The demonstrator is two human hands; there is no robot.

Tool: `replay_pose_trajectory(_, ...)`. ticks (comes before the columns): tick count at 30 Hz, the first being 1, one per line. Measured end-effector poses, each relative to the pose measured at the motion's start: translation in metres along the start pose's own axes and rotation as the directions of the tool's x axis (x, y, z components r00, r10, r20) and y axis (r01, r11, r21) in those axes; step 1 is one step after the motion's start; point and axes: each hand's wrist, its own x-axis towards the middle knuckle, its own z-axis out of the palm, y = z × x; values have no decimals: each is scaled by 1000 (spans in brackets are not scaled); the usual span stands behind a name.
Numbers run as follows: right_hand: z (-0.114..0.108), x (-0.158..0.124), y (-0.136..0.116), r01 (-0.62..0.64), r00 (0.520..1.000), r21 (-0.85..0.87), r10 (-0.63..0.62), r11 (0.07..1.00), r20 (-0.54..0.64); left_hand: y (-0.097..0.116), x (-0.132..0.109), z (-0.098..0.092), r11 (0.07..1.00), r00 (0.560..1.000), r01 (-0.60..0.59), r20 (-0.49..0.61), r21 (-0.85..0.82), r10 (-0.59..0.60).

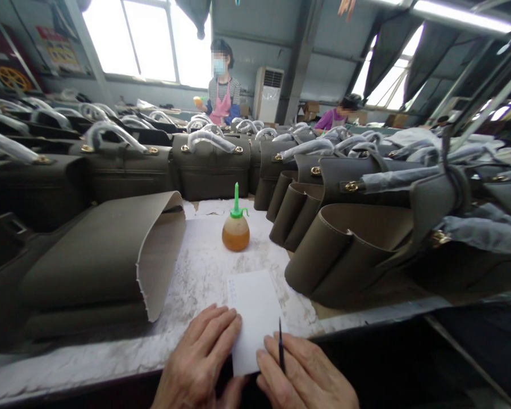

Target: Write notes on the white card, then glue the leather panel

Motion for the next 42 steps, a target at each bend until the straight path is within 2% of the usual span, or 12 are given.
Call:
replay_pose_trajectory(3,10,-9,-1,-31,1000,49,31,998,6,1,0,-1,999,999,29,18,-17,-29)
replay_pose_trajectory(7,14,-14,1,7,1000,90,-8,996,13,1,1,-4,1000,1000,18,19,-17,-17)
replay_pose_trajectory(12,7,-6,2,8,1000,107,-9,994,8,0,7,-16,1000,986,-2,165,23,-2)
replay_pose_trajectory(16,4,0,1,-5,1000,127,2,992,24,0,11,-21,999,984,-11,176,31,5)
replay_pose_trajectory(21,8,-3,1,13,998,83,-8,996,-59,0,13,-23,1000,981,-29,193,8,26)
replay_pose_trajectory(26,14,-8,0,8,998,117,0,993,-70,0,12,-24,999,981,-34,194,12,31)
replay_pose_trajectory(29,17,-12,-2,-4,994,79,13,997,-108,0,11,-23,999,980,-33,196,4,32)
replay_pose_trajectory(36,20,-9,-7,-7,994,31,10,999,-113,-2,8,-22,998,981,-43,189,51,33)
replay_pose_trajectory(40,11,1,-7,6,1000,59,-6,998,11,-2,8,-22,994,977,-67,210,83,48)
replay_pose_trajectory(42,6,6,-7,-27,999,127,21,992,45,-3,8,-23,992,975,-76,214,96,54)
